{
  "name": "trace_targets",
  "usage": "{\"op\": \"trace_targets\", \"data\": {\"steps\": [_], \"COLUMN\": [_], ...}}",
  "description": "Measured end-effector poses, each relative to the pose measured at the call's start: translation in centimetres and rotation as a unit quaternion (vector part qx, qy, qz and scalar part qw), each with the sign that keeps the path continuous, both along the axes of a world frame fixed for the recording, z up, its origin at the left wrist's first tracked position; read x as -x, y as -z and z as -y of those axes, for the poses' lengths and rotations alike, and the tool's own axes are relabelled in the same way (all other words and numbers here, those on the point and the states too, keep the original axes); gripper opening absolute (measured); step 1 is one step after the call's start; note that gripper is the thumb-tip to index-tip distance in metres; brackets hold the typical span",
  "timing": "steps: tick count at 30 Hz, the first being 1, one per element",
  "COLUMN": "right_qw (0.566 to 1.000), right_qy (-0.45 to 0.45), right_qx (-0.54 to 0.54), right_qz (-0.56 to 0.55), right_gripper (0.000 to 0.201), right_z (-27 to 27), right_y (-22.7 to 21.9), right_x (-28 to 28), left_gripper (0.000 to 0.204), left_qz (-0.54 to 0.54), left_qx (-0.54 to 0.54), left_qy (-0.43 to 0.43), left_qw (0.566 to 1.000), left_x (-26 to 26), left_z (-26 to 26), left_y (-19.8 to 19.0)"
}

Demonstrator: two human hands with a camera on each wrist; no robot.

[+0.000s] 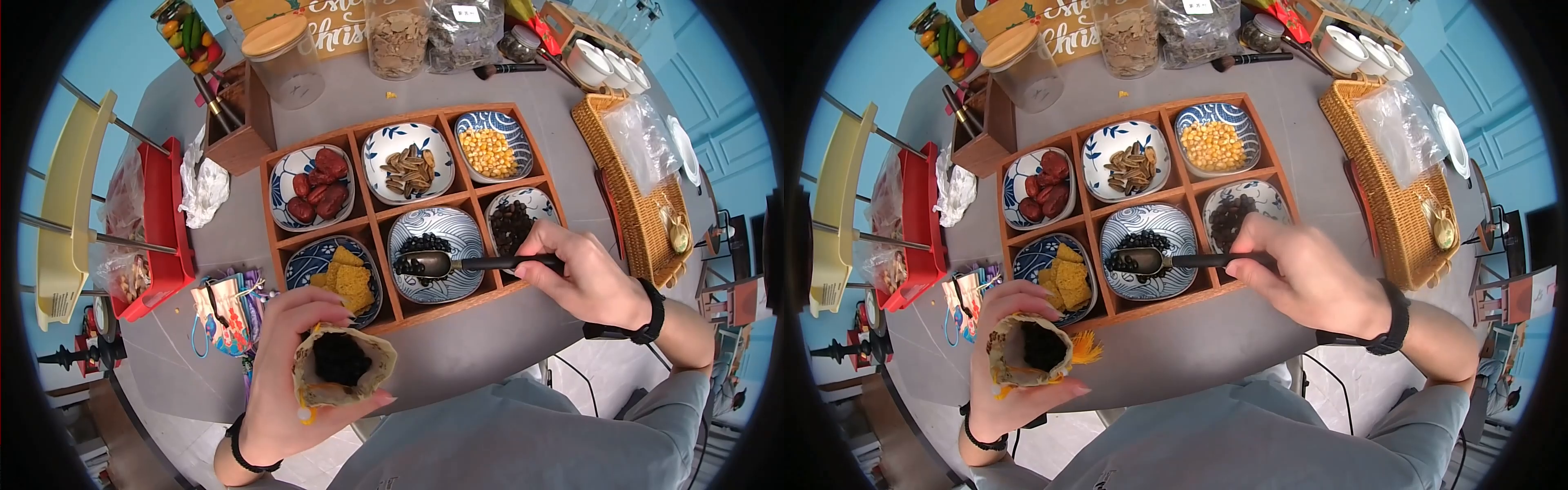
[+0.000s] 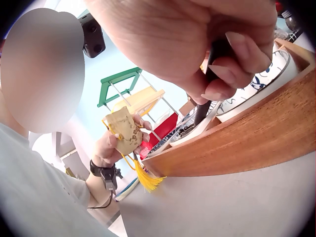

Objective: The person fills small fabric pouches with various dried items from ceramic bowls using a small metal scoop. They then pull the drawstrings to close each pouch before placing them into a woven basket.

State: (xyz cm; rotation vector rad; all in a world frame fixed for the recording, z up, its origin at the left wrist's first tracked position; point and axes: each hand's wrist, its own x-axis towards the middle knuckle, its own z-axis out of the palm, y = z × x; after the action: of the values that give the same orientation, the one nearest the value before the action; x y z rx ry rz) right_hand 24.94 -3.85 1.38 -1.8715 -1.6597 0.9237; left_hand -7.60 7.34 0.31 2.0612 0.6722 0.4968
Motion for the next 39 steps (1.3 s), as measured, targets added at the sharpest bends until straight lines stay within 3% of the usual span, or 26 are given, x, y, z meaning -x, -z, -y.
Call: {"op": "trace_targets", "data": {"steps": [10,13,18,20,22,24,27,30,34,38,39], "right_qw": [0.999,0.999,0.996,0.999,0.998,0.985,0.943,0.916,0.931,0.951,0.947], "right_qy": [0.04,0.046,0.014,0.036,0.014,-0.072,-0.163,-0.2,-0.159,-0.071,-0.087], "right_qx": [0.001,0.012,-0.076,-0.02,-0.041,-0.122,-0.224,-0.284,-0.275,-0.261,-0.262], "right_qz": [-0.016,0.008,0.052,0.025,0.042,0.095,0.182,0.202,0.182,0.151,0.165], "right_gripper": [0.012,0.013,0.012,0.018,0.024,0.025,0.026,0.026,0.025,0.02,0.021], "right_z": [1.0,1.2,1.5,1.6,1.3,1.2,0.5,0.5,0.7,-0.1,-0.5], "right_y": [-0.4,-2.3,-6.4,-8.5,-9.4,-9.3,-9.4,-9.3,-9.8,-6.7,-5.7], "right_x": [-0.7,-1.0,-0.5,0.1,1.1,1.6,3.0,3.3,2.2,0.4,0.0], "left_gripper": [0.079,0.078,0.08,0.08,0.077,0.077,0.078,0.078,0.078,0.077,0.077], "left_qz": [0.007,0.0,-0.005,-0.01,-0.008,0.01,0.013,0.014,0.025,0.012,0.011], "left_qx": [0.009,0.009,-0.01,-0.007,0.028,0.004,0.013,0.012,0.045,0.043,0.041], "left_qy": [-0.001,-0.004,-0.011,-0.012,-0.01,0.01,0.031,0.041,0.011,-0.002,0.002], "left_qw": [1.0,1.0,1.0,1.0,1.0,1.0,0.999,0.999,0.999,0.999,0.999], "left_x": [-0.1,-0.2,-0.6,-0.7,-0.9,-1.2,-1.6,-1.7,-0.8,0.1,0.2], "left_z": [-0.1,-0.2,-0.2,-0.1,0.0,-0.1,0.2,0.5,0.4,0.2,0.2], "left_y": [0.3,0.5,0.7,0.5,0.4,0.5,0.3,0.3,0.8,0.9,0.9]}}
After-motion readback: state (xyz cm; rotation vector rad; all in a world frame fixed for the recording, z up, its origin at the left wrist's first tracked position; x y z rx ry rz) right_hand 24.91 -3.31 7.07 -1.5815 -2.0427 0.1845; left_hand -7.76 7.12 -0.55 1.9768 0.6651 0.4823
